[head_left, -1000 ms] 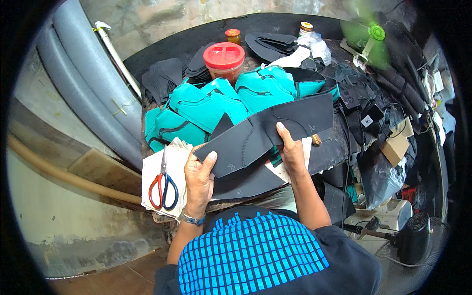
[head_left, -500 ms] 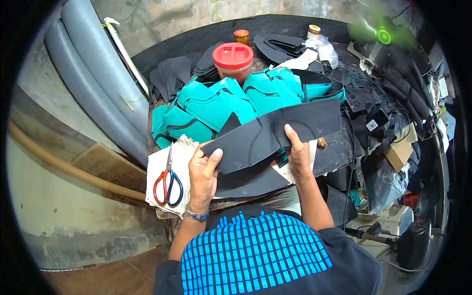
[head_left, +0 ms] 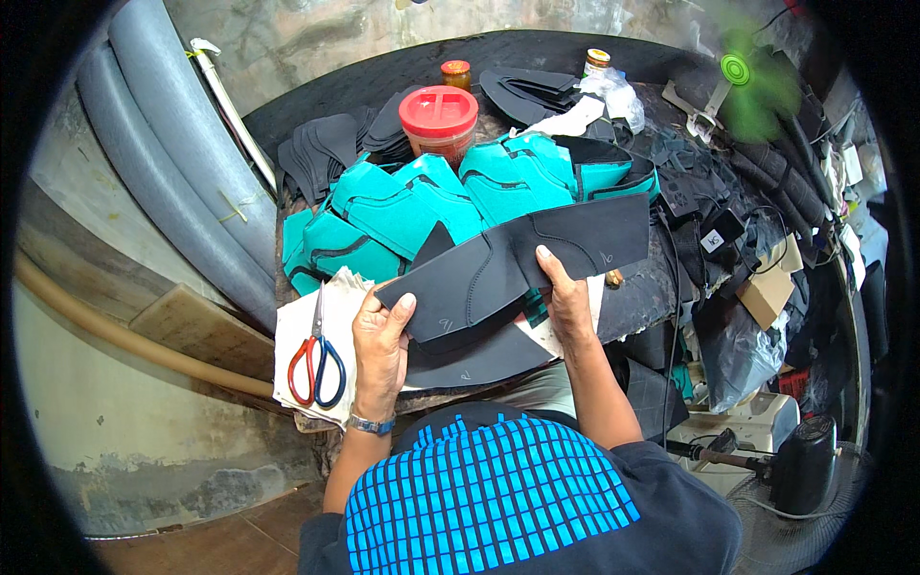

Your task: The person uses scissors to cut a white fabric piece on a worktable. They then handle and compare black and green shoe upper pieces, aligning them and inspecting edges. The person returns to cutting the white fabric and trims its edges.

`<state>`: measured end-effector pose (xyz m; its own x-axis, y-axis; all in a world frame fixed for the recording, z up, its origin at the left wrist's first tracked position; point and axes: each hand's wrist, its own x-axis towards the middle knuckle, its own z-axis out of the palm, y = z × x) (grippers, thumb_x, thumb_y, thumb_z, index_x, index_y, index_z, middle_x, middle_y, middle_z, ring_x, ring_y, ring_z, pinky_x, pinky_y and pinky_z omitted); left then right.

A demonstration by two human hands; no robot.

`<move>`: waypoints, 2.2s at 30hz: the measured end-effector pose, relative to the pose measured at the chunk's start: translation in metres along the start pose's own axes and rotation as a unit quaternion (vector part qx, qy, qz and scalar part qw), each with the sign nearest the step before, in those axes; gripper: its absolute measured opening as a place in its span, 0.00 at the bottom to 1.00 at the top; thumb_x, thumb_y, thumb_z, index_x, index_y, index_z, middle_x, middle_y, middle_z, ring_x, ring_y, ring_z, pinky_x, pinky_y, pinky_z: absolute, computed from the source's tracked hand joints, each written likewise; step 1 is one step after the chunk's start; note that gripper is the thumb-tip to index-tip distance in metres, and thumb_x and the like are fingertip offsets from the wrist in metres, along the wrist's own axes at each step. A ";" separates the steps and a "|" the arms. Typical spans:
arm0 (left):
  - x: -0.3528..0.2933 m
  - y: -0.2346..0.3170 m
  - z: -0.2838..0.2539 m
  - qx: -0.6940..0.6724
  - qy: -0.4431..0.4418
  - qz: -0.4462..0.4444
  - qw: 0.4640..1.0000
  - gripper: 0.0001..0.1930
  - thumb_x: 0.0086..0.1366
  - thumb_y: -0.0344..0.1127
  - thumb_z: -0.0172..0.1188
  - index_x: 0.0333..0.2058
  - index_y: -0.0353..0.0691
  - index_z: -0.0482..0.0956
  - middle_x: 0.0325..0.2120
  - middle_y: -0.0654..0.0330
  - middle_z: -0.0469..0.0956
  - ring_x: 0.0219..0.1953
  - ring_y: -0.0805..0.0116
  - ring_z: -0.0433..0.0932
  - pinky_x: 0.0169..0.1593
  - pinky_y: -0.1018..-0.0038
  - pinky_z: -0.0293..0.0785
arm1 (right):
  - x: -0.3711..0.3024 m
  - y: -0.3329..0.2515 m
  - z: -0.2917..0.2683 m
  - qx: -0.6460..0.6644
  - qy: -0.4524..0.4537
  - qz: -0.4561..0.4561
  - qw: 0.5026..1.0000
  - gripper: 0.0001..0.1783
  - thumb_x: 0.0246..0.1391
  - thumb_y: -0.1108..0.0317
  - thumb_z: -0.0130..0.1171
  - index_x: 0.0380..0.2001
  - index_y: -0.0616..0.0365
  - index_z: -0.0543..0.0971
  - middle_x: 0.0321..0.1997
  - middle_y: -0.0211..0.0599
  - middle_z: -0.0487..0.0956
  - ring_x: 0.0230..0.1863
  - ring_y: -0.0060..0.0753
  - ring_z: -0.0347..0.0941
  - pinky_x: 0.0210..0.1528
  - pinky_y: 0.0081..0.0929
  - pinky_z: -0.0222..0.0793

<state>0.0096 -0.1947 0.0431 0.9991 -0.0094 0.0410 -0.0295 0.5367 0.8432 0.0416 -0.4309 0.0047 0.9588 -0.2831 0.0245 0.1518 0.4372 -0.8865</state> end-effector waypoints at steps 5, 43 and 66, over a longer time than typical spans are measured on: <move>0.002 -0.003 -0.004 -0.005 -0.001 0.003 1.000 0.14 0.64 0.28 0.62 0.47 0.34 0.73 0.40 0.58 0.81 0.39 0.75 0.79 0.43 0.79 0.77 | 0.000 0.001 0.001 -0.001 0.007 -0.002 1.000 0.19 0.55 0.70 0.62 0.49 0.63 0.74 0.46 0.36 0.77 0.45 0.28 0.75 0.48 0.27 0.73; 0.006 -0.042 -0.023 -0.011 -0.001 0.028 1.000 0.14 0.66 0.27 0.59 0.49 0.31 0.71 0.43 0.54 0.80 0.44 0.73 0.78 0.51 0.76 0.74 | -0.002 -0.001 0.005 -0.013 0.022 0.032 0.999 0.20 0.52 0.71 0.66 0.48 0.63 0.75 0.46 0.37 0.79 0.44 0.29 0.77 0.49 0.27 0.74; 0.006 -0.042 -0.026 0.026 -0.009 0.028 0.999 0.14 0.67 0.30 0.58 0.50 0.33 0.72 0.42 0.55 0.80 0.43 0.75 0.78 0.50 0.78 0.73 | -0.004 -0.005 0.010 -0.029 0.037 0.025 0.999 0.19 0.54 0.71 0.64 0.48 0.64 0.75 0.45 0.36 0.78 0.46 0.29 0.76 0.52 0.27 0.71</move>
<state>0.0177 -0.1956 -0.0061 0.9953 0.0045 0.0972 -0.0868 0.4919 0.8663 0.0394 -0.4235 0.0137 0.9437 -0.3264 -0.0529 0.0880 0.4021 -0.9114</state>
